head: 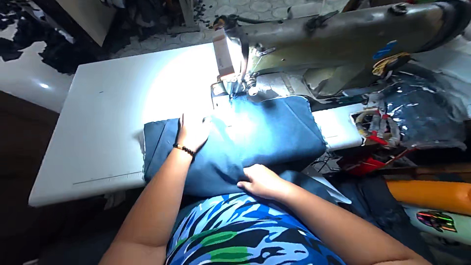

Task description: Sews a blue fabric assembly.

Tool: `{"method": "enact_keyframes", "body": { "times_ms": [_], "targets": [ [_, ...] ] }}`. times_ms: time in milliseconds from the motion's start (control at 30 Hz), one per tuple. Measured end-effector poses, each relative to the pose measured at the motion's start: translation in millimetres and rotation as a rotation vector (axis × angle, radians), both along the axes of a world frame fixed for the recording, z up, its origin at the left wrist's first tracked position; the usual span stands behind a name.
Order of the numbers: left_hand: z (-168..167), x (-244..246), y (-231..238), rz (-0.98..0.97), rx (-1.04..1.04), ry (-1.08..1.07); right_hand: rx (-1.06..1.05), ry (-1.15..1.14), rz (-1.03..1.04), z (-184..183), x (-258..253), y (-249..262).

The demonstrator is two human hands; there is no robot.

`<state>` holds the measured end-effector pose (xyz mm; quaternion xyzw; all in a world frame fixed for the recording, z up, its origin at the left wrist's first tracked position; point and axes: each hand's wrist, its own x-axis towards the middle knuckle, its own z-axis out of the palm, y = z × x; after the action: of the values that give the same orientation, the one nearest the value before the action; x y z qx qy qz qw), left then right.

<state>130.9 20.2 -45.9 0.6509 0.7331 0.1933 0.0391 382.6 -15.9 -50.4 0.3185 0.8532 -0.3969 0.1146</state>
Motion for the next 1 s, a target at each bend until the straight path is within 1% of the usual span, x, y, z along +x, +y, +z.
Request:
{"method": "enact_keyframes", "body": {
  "times_ms": [67, 100, 133, 167, 200, 233, 267, 300, 333, 367, 400, 467, 533, 600, 633, 700, 733, 767, 800, 833, 867, 900, 967, 1000],
  "targets": [
    [3, 4, -4, -0.051, 0.093, -0.089, 0.051, -0.141, 0.073, 15, 10, 3],
    [7, 4, -9, -0.085, 0.114, -0.123, 0.070, -0.154, 0.093, 27, 16, 7],
    [10, 3, -15, -0.118, 0.135, -0.148, 0.085, -0.086, 0.054, 41, 23, 10],
    [13, 2, -22, -0.145, 0.172, -0.161, 0.119, 0.071, -0.053, 49, 30, 13],
    [16, 1, -28, -0.160, 0.211, -0.161, 0.196, 0.285, -0.201, 49, 33, 16],
    [20, 1, -34, -0.166, 0.234, -0.165, 0.287, 0.450, -0.351, 46, 33, 22],
    [23, 2, -39, -0.159, 0.238, -0.177, 0.382, 0.541, -0.479, 42, 30, 31],
    [26, 3, -43, -0.144, 0.234, -0.181, 0.476, 0.580, -0.573, 35, 27, 44],
    [29, 6, -46, -0.125, 0.222, -0.173, 0.539, 0.565, -0.627, 25, 27, 60],
    [30, 9, -50, -0.104, 0.207, -0.156, 0.574, 0.489, -0.633, 16, 28, 77],
    [31, 12, -52, -0.095, 0.203, -0.138, 0.609, 0.393, -0.580, 8, 30, 92],
    [24, 17, -52, -0.094, 0.230, -0.150, 0.690, 0.287, -0.393, 0, 31, 114],
    [19, 20, -50, -0.113, 0.252, -0.179, 0.701, 0.252, -0.231, 1, 32, 128],
    [23, 23, -49, -0.130, 0.240, -0.211, 0.698, 0.269, -0.140, 6, 36, 136],
    [26, 25, -49, -0.139, 0.243, -0.222, 0.677, 0.311, -0.141, 12, 35, 133],
    [37, 27, -50, -0.149, 0.258, -0.234, 0.577, 0.537, -0.210, 30, 21, 106],
    [44, 27, -52, -0.153, 0.264, -0.238, 0.450, 0.694, -0.263, 36, 11, 83],
    [52, 26, -55, -0.155, 0.279, -0.241, 0.268, 0.824, -0.315, 40, 1, 56],
    [63, 25, -58, -0.157, 0.308, -0.222, 0.051, 0.893, -0.341, 41, -7, 28],
    [75, 23, -60, -0.162, 0.344, -0.192, -0.128, 0.860, -0.339, 36, -11, 6],
    [86, 19, -61, -0.172, 0.386, -0.158, -0.240, 0.719, -0.287, 30, -11, -8],
    [96, 16, -61, -0.176, 0.412, -0.120, -0.293, 0.550, -0.201, 24, -9, -16],
    [102, 12, -58, -0.156, 0.441, -0.034, -0.242, 0.340, -0.044, 13, -6, -21],
    [95, 11, -51, -0.134, 0.450, 0.011, -0.167, 0.274, 0.000, 9, -3, -20]
  ]
}}
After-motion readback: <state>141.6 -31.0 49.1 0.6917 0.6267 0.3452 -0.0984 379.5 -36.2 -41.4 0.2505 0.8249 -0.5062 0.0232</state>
